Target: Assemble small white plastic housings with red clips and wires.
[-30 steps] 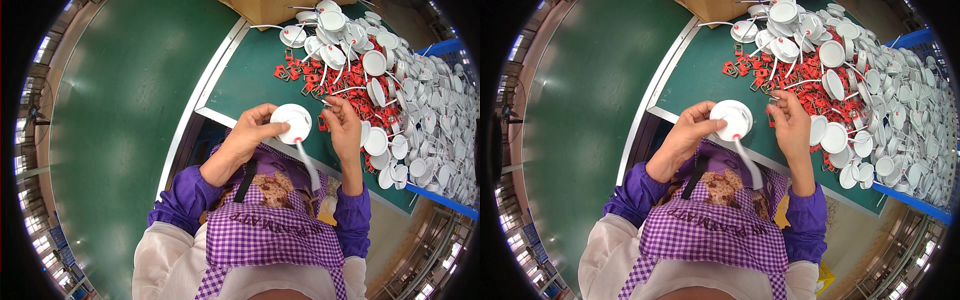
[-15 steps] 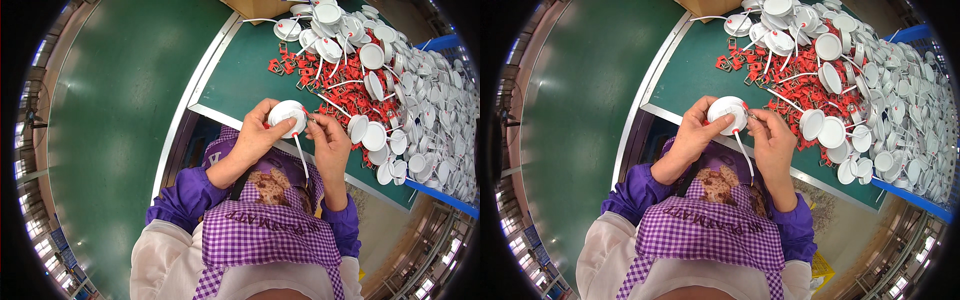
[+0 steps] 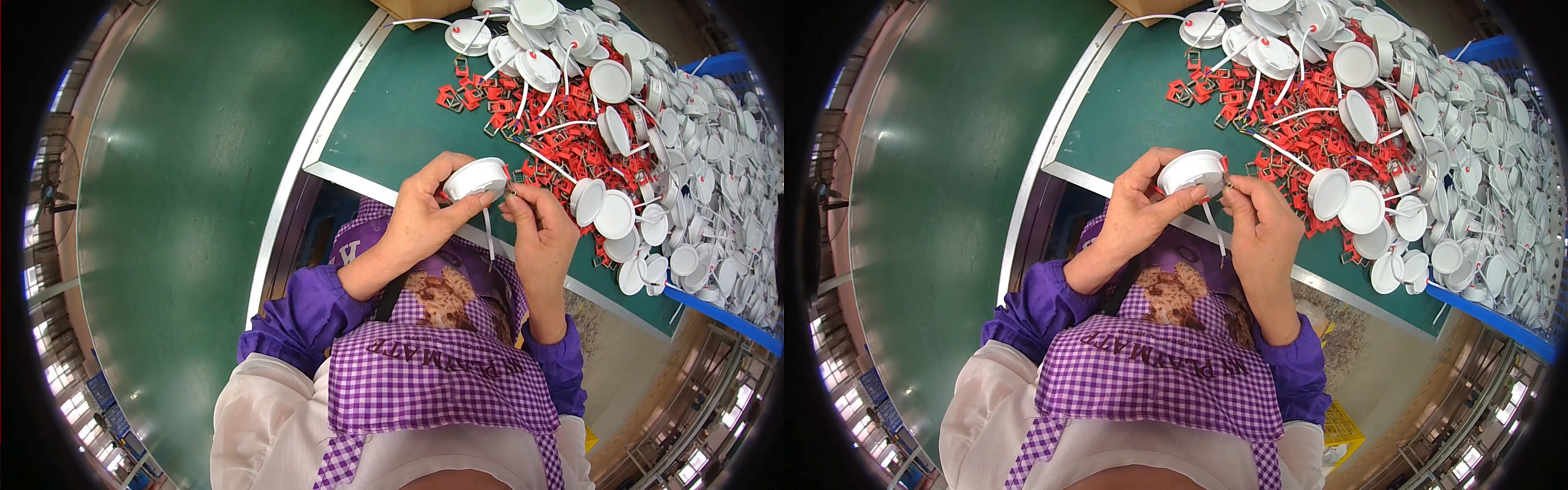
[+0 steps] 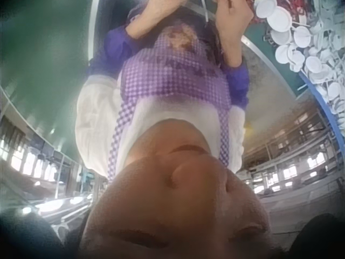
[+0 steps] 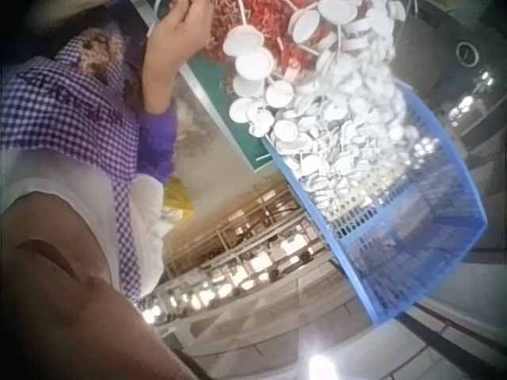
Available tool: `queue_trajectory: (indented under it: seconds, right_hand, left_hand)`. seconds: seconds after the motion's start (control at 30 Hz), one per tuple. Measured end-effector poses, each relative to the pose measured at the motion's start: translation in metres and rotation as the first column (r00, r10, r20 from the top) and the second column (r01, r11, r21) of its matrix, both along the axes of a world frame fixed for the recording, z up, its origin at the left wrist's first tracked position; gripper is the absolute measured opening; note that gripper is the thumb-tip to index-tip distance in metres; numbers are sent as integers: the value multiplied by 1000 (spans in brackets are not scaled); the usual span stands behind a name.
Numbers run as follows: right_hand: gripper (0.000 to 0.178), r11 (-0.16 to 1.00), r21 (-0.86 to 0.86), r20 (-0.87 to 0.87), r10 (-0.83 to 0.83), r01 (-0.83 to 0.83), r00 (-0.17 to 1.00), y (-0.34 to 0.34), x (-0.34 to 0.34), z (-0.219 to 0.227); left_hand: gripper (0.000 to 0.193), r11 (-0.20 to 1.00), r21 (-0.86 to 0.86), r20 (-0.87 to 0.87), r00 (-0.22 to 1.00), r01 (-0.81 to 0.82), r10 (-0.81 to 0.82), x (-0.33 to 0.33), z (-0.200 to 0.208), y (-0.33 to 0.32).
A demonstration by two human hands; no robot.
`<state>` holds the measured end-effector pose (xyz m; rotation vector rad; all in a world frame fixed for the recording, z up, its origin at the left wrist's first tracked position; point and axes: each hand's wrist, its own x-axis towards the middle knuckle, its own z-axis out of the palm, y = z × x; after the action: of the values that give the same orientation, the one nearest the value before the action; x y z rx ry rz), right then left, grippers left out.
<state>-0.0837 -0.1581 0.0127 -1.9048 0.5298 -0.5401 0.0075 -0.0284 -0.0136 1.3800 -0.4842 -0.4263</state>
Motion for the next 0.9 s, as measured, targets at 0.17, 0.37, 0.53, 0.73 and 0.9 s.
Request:
queue_trajectory:
  seconds: [0.17, 0.37, 0.53, 0.73, 0.9]
  right_hand:
    - [12, 998, -61, 9, 15, -14, 1000, -9, -2, -12]
    - [50, 921, 346, 104, 151, -178, 983, -10, -3, -15]
    - [47, 827, 511, 53, 241, -234, 969, -15, -5, -19]
    - [43, 865, 463, -3, 221, -194, 975, -15, 4, -18]
    - [41, 938, 266, -74, 250, -223, 965, -38, 34, -16]
  left_hand:
    - [28, 996, 41, 25, 997, 75, -76, 4, 8, 3]
    - [33, 986, 13, -94, 982, 168, -166, 4, 6, 17]
    - [33, 975, -41, -178, 959, 217, -221, 4, 7, 23]
    - [35, 975, -2, -323, 922, 224, -212, 9, 2, 28]
    - [30, 997, -73, -480, 875, 37, -68, 19, 6, 24]
